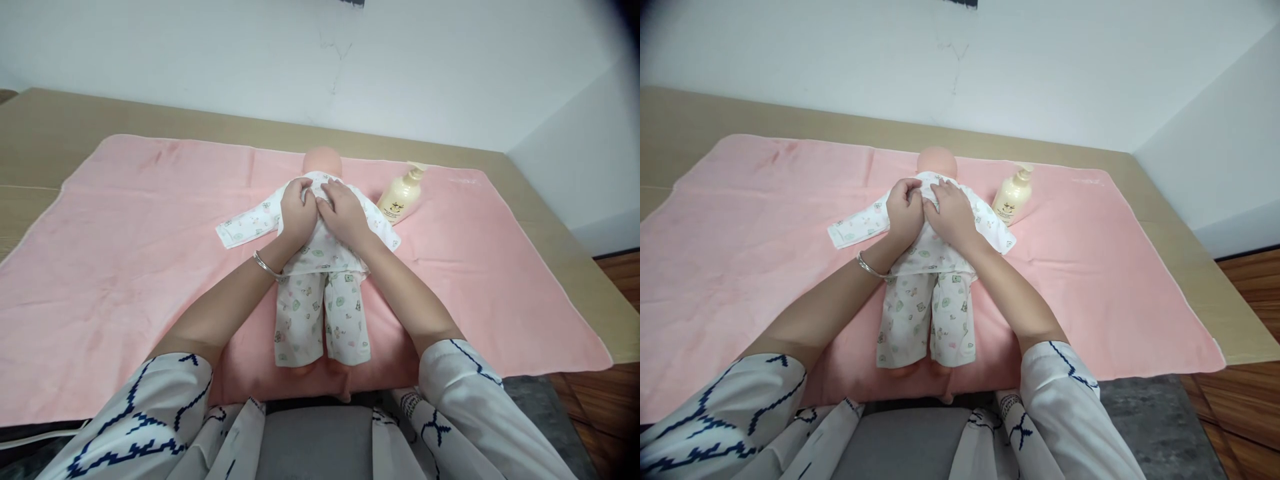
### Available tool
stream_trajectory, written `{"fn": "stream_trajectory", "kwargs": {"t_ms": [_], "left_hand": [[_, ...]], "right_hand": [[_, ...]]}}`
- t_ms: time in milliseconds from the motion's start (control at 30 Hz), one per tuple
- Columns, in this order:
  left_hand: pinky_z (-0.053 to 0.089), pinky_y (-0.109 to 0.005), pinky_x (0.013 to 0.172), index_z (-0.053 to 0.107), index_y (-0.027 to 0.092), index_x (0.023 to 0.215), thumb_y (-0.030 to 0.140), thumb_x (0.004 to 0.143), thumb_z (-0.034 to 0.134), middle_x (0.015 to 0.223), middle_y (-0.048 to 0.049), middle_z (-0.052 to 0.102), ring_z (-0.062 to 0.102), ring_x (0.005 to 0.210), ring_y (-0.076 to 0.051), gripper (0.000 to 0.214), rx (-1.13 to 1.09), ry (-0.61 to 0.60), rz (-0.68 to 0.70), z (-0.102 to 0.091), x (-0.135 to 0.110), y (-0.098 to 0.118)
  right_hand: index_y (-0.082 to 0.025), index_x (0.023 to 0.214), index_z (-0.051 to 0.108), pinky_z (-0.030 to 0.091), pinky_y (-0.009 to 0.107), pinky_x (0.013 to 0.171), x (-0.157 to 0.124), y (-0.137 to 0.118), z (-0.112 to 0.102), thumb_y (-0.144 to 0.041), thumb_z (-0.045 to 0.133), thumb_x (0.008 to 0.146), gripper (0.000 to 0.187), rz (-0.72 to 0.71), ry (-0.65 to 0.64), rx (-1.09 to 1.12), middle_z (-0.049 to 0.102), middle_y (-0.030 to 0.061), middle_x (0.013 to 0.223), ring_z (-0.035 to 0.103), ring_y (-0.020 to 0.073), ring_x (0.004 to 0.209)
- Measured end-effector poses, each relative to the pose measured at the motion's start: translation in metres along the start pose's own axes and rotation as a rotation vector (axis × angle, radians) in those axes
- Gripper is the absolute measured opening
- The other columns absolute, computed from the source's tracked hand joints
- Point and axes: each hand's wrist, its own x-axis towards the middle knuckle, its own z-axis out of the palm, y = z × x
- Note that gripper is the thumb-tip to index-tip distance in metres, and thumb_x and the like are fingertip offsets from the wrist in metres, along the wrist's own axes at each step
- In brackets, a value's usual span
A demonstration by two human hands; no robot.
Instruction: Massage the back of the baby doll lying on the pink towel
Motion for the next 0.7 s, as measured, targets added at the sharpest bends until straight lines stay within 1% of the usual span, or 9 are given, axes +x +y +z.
{"fn": "stream_trajectory", "kwargs": {"t_ms": [100,167,400,500,700], "left_hand": [[0.049,-0.038,0.097,0.061,0.021,0.097,0.006,0.082,0.049,0.104,-0.0056,0.068,0.062,0.103,-0.021,0.024,0.030,-0.008,0.016,0.000,0.000,0.001],[0.049,-0.039,0.097,0.060,0.021,0.097,0.006,0.082,0.049,0.105,-0.0056,0.068,0.061,0.104,-0.022,0.024,0.043,-0.016,0.021,-0.001,0.000,0.001],[0.047,-0.040,0.098,0.059,0.022,0.095,0.006,0.082,0.048,0.104,-0.0055,0.067,0.060,0.104,-0.022,0.024,0.067,-0.027,0.022,-0.001,0.000,0.001],[0.047,-0.039,0.098,0.059,0.022,0.095,0.006,0.081,0.048,0.103,-0.0057,0.067,0.060,0.104,-0.022,0.024,0.056,-0.026,0.023,-0.001,0.000,0.002],[0.047,-0.040,0.097,0.060,0.022,0.091,0.006,0.077,0.048,0.100,-0.0046,0.067,0.060,0.102,-0.023,0.025,0.029,-0.021,0.022,0.000,0.000,0.002]], "right_hand": [[-0.009,0.141,0.051,0.024,0.053,0.121,0.000,0.007,0.011,-0.034,0.042,0.098,0.050,0.022,0.029,-0.062,0.041,0.0148,0.153,0.030,0.0316,0.146],[-0.010,0.143,0.048,0.022,0.055,0.120,-0.001,0.009,0.016,-0.034,0.042,0.098,0.051,0.017,0.035,-0.093,0.038,0.0145,0.155,0.027,0.0331,0.147],[-0.010,0.145,0.047,0.024,0.053,0.120,-0.003,0.007,0.017,-0.033,0.039,0.100,0.051,0.032,0.036,-0.158,0.037,0.0154,0.155,0.029,0.0333,0.146],[-0.011,0.145,0.047,0.024,0.054,0.120,-0.003,0.006,0.016,-0.034,0.037,0.101,0.051,0.032,0.034,-0.166,0.038,0.0144,0.155,0.030,0.0327,0.146],[-0.012,0.146,0.045,0.020,0.054,0.121,-0.004,0.005,0.014,-0.034,0.035,0.101,0.052,0.037,0.009,-0.151,0.035,0.0138,0.156,0.027,0.0318,0.147]]}}
